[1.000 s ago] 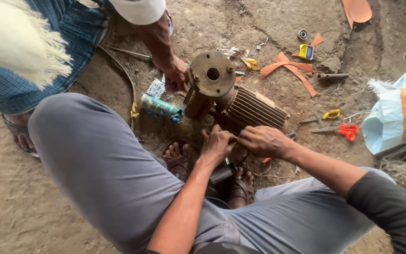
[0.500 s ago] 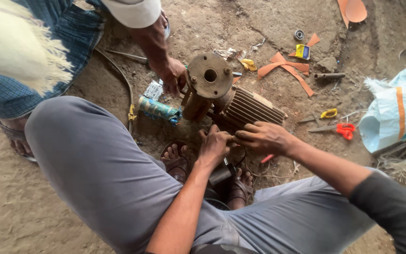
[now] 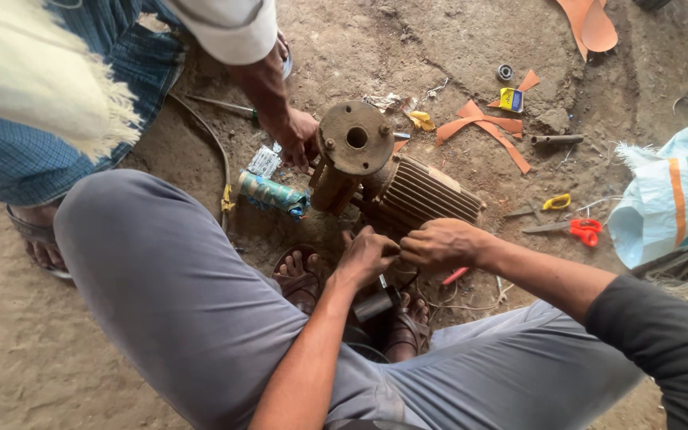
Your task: The person sits on the ground beside an electric motor pump and works on its wiring, using pliers to cut and strip a red wire and a screwdriver near the motor terminal box. The person twists and positions the wire ends and reaches for small parts and tools scattered on the ground.
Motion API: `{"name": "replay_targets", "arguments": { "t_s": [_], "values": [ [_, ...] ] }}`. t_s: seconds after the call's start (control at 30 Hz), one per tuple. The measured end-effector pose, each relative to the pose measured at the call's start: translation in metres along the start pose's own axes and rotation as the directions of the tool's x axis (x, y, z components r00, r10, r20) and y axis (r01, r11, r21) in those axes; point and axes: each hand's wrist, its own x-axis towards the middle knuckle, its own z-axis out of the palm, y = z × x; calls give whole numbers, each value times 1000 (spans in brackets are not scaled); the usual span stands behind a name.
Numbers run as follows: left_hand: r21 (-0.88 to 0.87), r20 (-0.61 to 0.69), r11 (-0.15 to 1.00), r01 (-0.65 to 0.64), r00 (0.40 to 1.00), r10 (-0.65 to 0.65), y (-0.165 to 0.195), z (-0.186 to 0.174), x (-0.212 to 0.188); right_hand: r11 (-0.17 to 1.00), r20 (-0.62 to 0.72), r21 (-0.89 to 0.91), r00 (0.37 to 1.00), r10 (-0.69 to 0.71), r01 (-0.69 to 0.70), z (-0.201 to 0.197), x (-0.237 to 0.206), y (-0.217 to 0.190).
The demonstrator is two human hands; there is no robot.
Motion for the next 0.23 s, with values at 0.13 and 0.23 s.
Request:
{"name": "replay_targets", "arguments": {
  "t_s": [0.13, 0.23],
  "values": [
    [8, -30, 1000, 14, 999, -14, 4, -1, 0, 811, 163, 288, 861, 482, -509, 15, 3, -11],
    [35, -57, 998, 43, 998, -41, 4, 2, 0, -72, 541, 558, 296, 787, -827, 40, 19, -22]
  ]
}}
